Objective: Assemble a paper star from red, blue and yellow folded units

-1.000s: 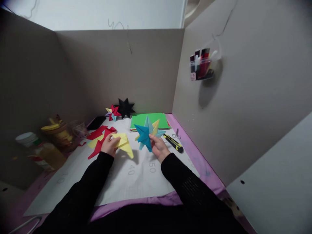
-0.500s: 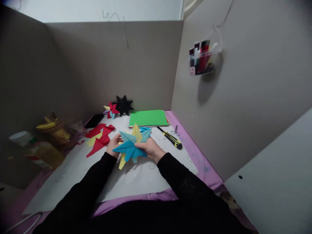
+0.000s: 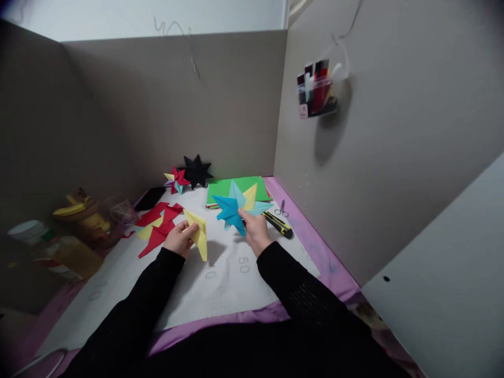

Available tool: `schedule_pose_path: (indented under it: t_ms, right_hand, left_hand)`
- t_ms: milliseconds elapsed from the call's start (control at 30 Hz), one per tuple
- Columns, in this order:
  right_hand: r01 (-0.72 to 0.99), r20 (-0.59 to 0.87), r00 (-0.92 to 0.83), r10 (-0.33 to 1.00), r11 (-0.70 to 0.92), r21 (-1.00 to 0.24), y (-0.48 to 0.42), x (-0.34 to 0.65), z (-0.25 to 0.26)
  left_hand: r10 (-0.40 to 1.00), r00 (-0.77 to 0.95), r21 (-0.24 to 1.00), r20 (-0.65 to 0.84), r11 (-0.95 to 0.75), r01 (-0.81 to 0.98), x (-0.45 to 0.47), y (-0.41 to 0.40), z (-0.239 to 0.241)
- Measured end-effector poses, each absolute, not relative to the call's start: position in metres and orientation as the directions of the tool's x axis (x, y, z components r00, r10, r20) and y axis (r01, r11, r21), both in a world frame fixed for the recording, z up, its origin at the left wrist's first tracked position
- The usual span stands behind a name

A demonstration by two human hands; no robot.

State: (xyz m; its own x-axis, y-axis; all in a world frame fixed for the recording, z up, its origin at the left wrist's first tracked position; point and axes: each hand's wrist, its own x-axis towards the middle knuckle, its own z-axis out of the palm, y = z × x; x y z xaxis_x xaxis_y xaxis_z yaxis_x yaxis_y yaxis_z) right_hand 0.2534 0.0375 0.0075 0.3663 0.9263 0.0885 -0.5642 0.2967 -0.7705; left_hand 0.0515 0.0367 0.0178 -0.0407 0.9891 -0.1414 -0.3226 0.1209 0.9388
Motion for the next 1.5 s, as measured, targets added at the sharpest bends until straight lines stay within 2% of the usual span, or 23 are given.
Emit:
schedule_pose_path:
  t_ms: [133, 300, 500, 633, 900, 1100, 1267, 1500]
  right_hand:
    - [-0.422, 0.185, 0.36, 0.915, 0.336, -0.842, 0.031, 0.243, 0.004]
    - [-0.226, 0.225, 0.356, 0.907, 0.317, -0.921, 0.024, 0.235, 0.0]
    - [-0.17, 0.248, 0.335, 0.909, 0.318, -0.933, 0.022, 0.236, 0.002]
    - [-0.11, 0.26, 0.344, 0.902, 0.314, -0.943, 0.02, 0.238, 0.006]
    - [-0.041, 0.313, 0.356, 0.881, 0.349, -0.936, 0.021, 0.241, 0.008]
    - [-0.094, 0.29, 0.397, 0.871, 0.353, -0.931, 0.027, 0.246, 0.006]
    - [-0.022, 0.279, 0.293, 0.914, 0.298, -0.954, 0.023, 0.245, 0.011]
    - [-0.073, 0.304, 0.282, 0.91, 0.336, -0.939, 0.021, 0.244, 0.011]
  left_hand:
    - [0.992, 0.023, 0.93, -0.124, 0.124, -0.346, 0.056, 0.037, 0.011]
    - [0.99, 0.026, 0.92, -0.135, 0.135, -0.369, 0.061, 0.036, 0.005]
    - [0.994, -0.023, 0.905, -0.104, 0.085, -0.417, 0.063, 0.034, 0.004]
    - [0.995, -0.024, 0.922, -0.101, 0.085, -0.377, 0.062, 0.034, 0.005]
    - [0.987, -0.114, 0.961, -0.114, 0.08, -0.266, 0.057, 0.038, 0.001]
    - [0.989, -0.025, 0.952, -0.143, 0.131, -0.278, 0.059, 0.028, 0.012]
    - [0.989, 0.034, 0.955, -0.147, 0.151, -0.256, 0.066, 0.022, 0.016]
    - [0.983, -0.096, 0.98, -0.16, 0.146, -0.138, 0.063, 0.027, 0.006]
